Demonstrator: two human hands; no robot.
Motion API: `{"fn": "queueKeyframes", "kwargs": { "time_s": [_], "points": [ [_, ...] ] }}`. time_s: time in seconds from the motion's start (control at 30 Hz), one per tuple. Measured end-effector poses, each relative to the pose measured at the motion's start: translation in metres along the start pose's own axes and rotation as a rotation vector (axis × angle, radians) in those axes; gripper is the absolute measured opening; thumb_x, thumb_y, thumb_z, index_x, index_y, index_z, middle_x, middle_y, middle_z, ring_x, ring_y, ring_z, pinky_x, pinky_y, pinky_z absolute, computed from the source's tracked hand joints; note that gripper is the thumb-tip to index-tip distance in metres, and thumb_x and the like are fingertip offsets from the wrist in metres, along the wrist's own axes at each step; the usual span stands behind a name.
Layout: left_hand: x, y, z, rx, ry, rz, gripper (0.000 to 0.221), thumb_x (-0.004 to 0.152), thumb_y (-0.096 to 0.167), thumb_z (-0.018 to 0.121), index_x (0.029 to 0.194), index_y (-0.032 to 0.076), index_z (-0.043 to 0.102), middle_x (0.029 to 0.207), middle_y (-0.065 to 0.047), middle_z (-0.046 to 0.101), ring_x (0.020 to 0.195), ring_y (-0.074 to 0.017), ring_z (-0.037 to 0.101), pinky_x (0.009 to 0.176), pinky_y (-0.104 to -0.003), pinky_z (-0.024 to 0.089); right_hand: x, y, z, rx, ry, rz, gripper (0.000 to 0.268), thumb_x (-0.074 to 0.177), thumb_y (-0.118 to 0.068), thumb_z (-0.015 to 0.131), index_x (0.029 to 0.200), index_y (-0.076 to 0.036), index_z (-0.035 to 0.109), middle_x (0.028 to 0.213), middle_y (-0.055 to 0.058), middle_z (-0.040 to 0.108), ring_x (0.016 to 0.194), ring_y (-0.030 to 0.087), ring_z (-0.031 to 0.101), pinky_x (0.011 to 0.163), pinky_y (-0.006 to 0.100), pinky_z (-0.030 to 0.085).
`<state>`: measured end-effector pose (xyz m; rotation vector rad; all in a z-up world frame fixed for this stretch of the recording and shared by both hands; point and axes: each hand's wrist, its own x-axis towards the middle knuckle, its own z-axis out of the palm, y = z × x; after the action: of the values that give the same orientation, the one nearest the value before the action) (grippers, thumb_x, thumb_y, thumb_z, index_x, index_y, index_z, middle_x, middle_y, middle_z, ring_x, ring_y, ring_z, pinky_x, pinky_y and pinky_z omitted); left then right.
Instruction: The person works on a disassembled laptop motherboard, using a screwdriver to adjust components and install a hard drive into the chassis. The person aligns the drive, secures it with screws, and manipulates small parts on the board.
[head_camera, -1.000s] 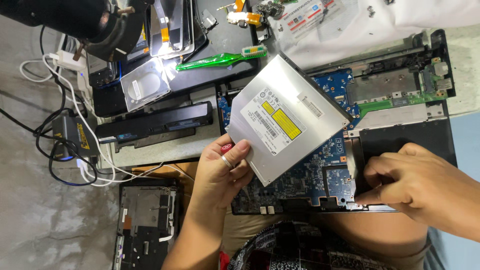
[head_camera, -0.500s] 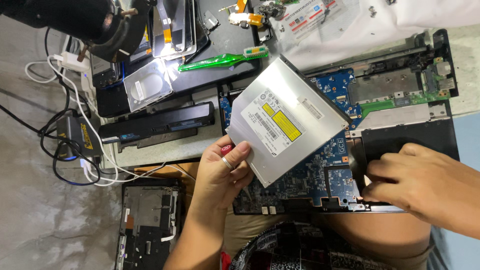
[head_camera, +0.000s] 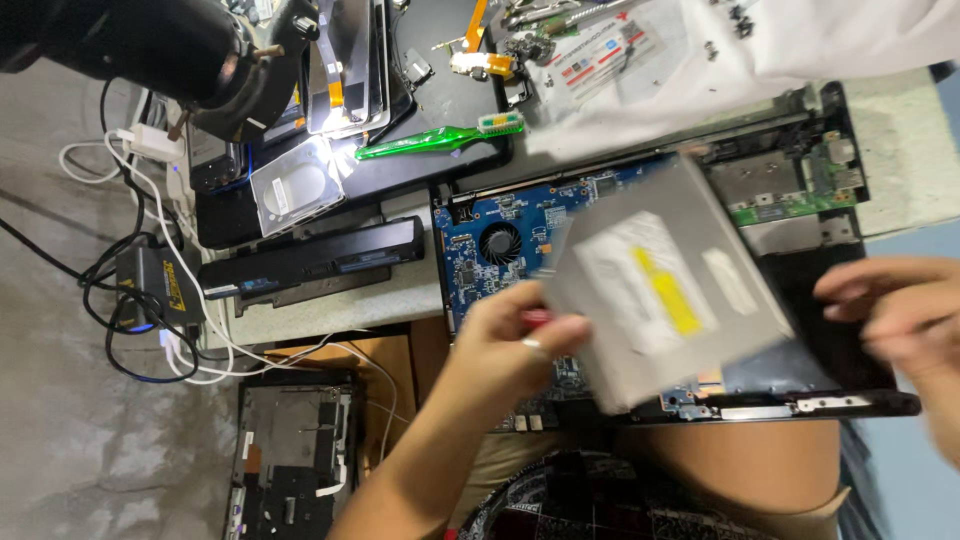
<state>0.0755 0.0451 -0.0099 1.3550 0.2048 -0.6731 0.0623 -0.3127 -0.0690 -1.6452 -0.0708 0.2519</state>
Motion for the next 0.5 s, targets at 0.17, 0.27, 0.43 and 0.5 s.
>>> {"fn": "queueKeyframes", "kwargs": {
  "time_s": [0.17, 0.27, 0.43, 0.5],
  "points": [
    [0.012, -0.001, 0.051, 0.264, -0.303, 0.223, 0.032, 0.101, 0.020, 0.074, 0.122, -0.003, 0.069, 0.098, -0.004, 0.069, 0.089, -0.0066, 0.059, 0.082, -0.024, 0.052, -0.052, 0.041, 0.002, 0.320, 0.293, 0.182, 0.020, 0.106, -0.014, 0.047, 0.123, -0.007, 0.055, 0.118, 0.015, 0.064, 0.114, 0.025, 0.062, 0.101, 0.043, 0.051],
    [0.013, 0.012, 0.067, 0.487, -0.304, 0.218, 0.037, 0.097, 0.027, 0.073, 0.120, -0.001, 0.070, 0.092, -0.007, 0.072, 0.085, -0.0088, 0.060, 0.079, -0.027, 0.053, -0.067, 0.088, -0.009, 0.234, 0.368, 0.118, 0.018, 0.114, -0.015, 0.055, 0.111, 0.001, 0.050, 0.113, 0.021, 0.055, 0.110, 0.024, 0.058, 0.100, 0.043, 0.051],
    [-0.013, 0.027, 0.055, 0.934, -0.087, 0.619, 0.057, 0.085, 0.035, 0.081, 0.130, 0.005, 0.064, 0.103, -0.011, 0.074, 0.091, -0.0219, 0.073, 0.077, -0.033, 0.057, -0.060, 0.122, -0.042, -0.285, 0.469, 0.202, 0.030, 0.113, -0.030, 0.045, 0.124, -0.003, 0.052, 0.086, 0.019, 0.068, 0.070, 0.025, 0.072, 0.055, 0.036, 0.055],
    [-0.029, 0.026, 0.041, 0.971, -0.038, 0.697, 0.052, 0.089, 0.035, 0.079, 0.131, 0.008, 0.064, 0.106, -0.010, 0.073, 0.088, -0.0221, 0.074, 0.075, -0.032, 0.059, -0.057, 0.131, -0.046, -0.258, 0.442, 0.160, 0.028, 0.117, -0.029, 0.046, 0.122, -0.002, 0.053, 0.080, 0.018, 0.067, 0.065, 0.023, 0.070, 0.052, 0.035, 0.053]
  ]
}}
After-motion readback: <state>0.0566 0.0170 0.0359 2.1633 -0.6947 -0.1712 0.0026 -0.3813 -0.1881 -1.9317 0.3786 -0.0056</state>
